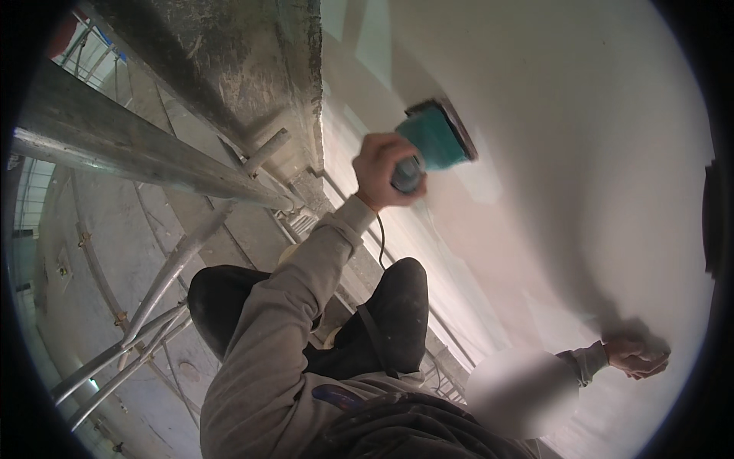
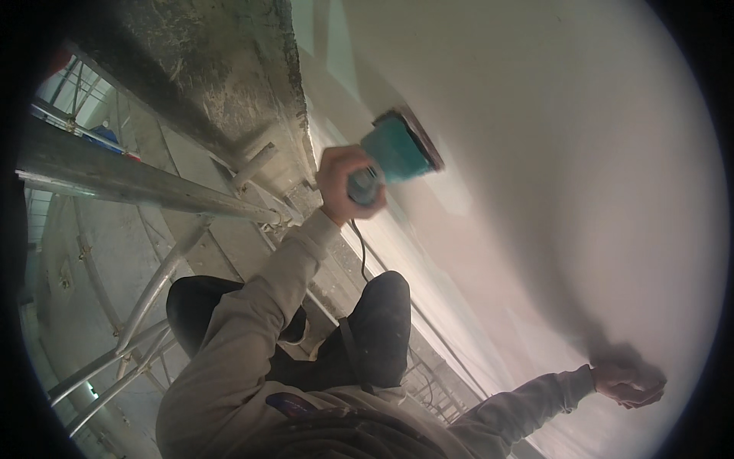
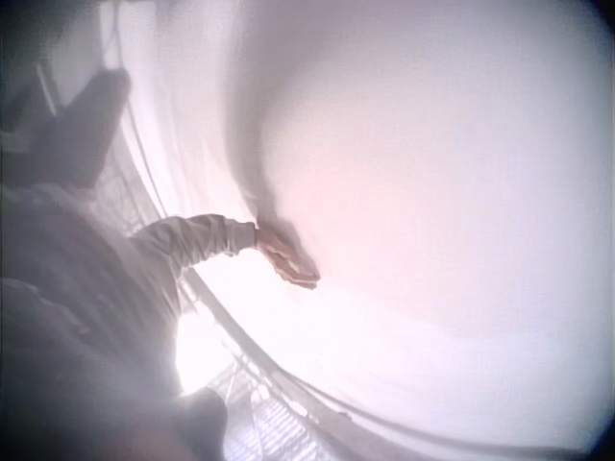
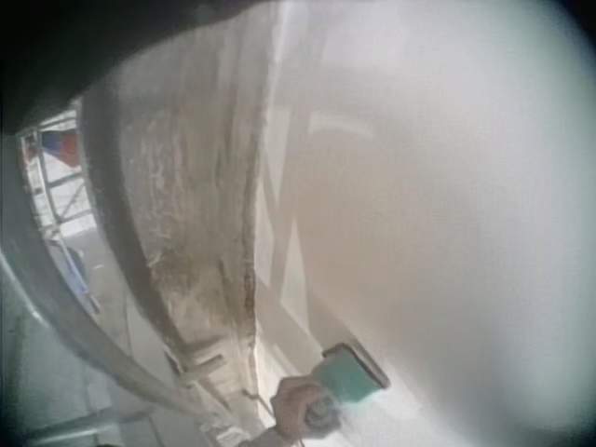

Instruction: The person uses a handheld electric sander to smooth a white ceiling surface while standing on scaffolding. The person moves the sander across the ceiling in steady strokes, occasionally repositioning to reach adjacent areas.

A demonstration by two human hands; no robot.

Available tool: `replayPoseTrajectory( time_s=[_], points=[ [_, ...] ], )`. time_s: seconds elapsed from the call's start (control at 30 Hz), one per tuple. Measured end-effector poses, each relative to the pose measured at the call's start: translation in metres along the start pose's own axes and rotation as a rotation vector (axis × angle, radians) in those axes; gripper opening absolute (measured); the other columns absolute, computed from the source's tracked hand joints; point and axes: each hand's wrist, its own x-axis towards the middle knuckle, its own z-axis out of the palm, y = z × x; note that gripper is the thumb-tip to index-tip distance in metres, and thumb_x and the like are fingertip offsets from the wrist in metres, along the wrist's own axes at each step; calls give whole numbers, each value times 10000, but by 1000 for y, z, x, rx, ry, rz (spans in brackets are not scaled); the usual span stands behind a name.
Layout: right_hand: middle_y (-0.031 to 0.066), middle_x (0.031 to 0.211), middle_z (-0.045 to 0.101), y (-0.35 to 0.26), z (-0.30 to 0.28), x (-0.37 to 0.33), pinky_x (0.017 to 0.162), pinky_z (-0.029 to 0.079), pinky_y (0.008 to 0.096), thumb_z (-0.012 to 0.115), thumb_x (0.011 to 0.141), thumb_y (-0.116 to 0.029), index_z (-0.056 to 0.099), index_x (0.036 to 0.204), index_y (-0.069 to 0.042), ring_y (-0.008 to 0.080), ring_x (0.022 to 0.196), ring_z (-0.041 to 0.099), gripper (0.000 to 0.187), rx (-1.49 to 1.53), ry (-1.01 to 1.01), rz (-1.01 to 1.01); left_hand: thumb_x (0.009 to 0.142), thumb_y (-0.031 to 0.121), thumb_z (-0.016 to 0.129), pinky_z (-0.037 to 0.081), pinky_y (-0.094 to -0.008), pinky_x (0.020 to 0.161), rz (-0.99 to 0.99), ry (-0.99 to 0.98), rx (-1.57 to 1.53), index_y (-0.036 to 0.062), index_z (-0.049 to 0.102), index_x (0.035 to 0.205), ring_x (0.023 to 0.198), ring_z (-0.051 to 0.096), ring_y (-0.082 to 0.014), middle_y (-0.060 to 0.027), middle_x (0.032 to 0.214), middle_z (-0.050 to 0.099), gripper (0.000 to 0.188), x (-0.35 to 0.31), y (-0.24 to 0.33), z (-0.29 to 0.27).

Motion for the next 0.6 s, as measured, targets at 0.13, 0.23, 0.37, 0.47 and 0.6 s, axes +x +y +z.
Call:
replayPoseTrajectory(
  time_s=[0.13,0.23,0.37,0.47,0.6],
  points=[
    [114,1221,563,23,1,-2,947,390,501,431,921,-410,585,1214,-128,314,1170,505,435,-22,-29,3,589,206,774,516,-377,737,-41,129,21,113,588,1025,885,590,-278,-85,971,600,483,34,-37,-13],
    [135,1140,600,50,4,-2,903,445,484,427,935,-378,587,1196,-88,330,1106,555,421,-34,-43,-39,663,155,745,499,-341,733,-129,215,20,83,571,1040,850,584,-233,-82,954,574,421,55,-67,-18],
    [77,1399,458,1,2,-4,1039,220,596,381,895,-415,536,1304,-252,305,1315,356,466,-60,-14,110,724,50,678,486,-312,718,-534,261,-205,76,556,1051,812,550,-177,-59,946,540,350,77,-90,-35],
    [93,1422,427,-1,-1,-5,1037,217,602,375,889,-423,528,1314,-242,317,1330,328,486,-73,-45,97,727,45,671,481,-310,729,-525,264,-157,66,542,1060,822,543,-174,-63,948,537,358,63,-95,-30],
    [114,1280,500,10,-4,-1,949,365,545,368,933,-417,535,1283,-153,315,1179,462,470,-53,-88,-54,713,83,694,474,-323,768,-453,228,-140,49,529,1057,872,544,-194,-79,980,542,383,17,-74,-13]
  ],
)
